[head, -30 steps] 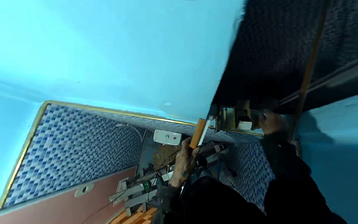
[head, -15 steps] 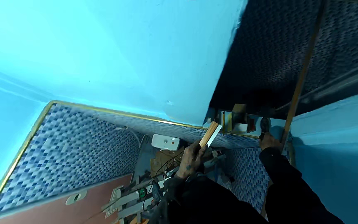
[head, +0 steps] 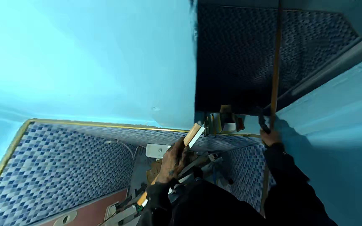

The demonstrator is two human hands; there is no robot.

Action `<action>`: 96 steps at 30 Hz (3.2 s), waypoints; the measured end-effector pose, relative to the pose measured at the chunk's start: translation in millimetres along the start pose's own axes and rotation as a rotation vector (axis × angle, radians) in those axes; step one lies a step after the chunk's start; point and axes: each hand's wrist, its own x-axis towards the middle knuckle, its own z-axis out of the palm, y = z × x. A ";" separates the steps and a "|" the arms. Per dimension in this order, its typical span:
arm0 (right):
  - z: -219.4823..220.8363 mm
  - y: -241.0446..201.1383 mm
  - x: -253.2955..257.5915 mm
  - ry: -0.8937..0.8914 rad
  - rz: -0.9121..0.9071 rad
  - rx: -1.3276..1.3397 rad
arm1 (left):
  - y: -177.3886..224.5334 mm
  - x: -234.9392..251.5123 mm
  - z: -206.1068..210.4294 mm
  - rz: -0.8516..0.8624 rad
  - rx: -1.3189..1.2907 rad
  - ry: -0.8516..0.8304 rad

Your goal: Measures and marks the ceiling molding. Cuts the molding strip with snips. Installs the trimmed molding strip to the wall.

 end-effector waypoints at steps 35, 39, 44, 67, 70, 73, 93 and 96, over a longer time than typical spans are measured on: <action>52.3 -76.7 -285.8 -1.049 -0.529 0.014 | -50.0 -67.3 -35.5 -0.001 0.589 0.108; 52.8 -79.1 -286.9 -1.035 -0.554 -0.047 | -50.8 -69.5 -38.4 0.014 0.599 0.114; 53.6 -79.1 -288.6 -1.010 -0.591 -0.093 | -48.7 -71.9 -39.3 -0.010 0.607 0.077; 48.2 -85.0 -290.4 -1.020 -0.615 -0.188 | -39.5 -80.5 -43.5 -0.029 0.625 0.091; 47.9 -85.4 -289.9 -1.022 -0.629 -0.194 | -40.1 -81.6 -45.0 -0.021 0.636 0.091; 49.3 -83.1 -288.3 -1.017 -0.664 -0.193 | -40.0 -82.4 -47.0 -0.048 0.629 0.063; 59.8 -75.2 -292.6 -0.931 -0.740 -0.183 | -43.5 -81.1 -50.5 -0.024 0.629 0.065; 61.0 -74.4 -295.5 -0.917 -0.739 -0.187 | -44.7 -82.5 -50.5 -0.021 0.630 0.071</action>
